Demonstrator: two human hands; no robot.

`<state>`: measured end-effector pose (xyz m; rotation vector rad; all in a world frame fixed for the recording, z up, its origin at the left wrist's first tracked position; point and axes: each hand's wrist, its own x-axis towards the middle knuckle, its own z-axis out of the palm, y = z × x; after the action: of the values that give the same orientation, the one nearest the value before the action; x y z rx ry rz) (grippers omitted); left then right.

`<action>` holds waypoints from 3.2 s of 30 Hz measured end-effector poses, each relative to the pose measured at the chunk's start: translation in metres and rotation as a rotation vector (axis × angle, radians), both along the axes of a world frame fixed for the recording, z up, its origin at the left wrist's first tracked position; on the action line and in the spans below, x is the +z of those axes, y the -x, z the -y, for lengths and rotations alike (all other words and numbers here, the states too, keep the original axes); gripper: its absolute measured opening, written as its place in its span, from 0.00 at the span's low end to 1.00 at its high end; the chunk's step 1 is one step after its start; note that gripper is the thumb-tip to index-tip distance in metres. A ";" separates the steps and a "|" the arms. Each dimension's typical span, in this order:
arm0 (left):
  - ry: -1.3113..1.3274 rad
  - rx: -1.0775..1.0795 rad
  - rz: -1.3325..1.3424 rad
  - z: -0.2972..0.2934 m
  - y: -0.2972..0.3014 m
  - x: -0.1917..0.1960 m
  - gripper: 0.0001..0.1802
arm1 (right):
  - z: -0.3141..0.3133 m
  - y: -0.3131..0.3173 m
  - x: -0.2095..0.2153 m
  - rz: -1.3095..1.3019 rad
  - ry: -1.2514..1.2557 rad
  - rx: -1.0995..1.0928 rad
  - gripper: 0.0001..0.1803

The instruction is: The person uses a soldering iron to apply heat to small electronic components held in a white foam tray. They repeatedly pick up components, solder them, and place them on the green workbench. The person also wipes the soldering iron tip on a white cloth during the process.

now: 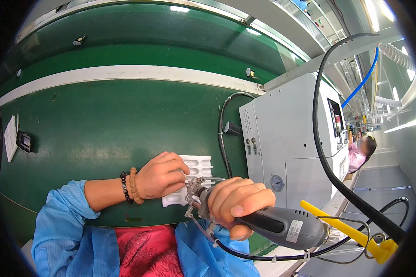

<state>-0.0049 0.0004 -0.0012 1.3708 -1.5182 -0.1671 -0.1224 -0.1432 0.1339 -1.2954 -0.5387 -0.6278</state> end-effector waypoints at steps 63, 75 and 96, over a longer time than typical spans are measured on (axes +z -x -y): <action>0.058 0.035 0.074 -0.003 0.001 0.006 0.10 | -0.017 -0.010 0.008 -0.070 -0.026 -0.052 0.18; 0.038 0.031 0.090 -0.003 0.002 0.003 0.11 | -0.014 -0.006 0.005 -0.020 -0.040 -0.054 0.19; -0.296 0.360 0.320 0.171 -0.210 0.023 0.18 | 0.023 0.027 0.024 -0.005 0.061 -0.114 0.22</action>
<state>0.2047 -0.1705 0.0215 1.9590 -1.5139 0.0597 -0.1497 -0.1658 0.1577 -1.3921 -0.4859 -0.7068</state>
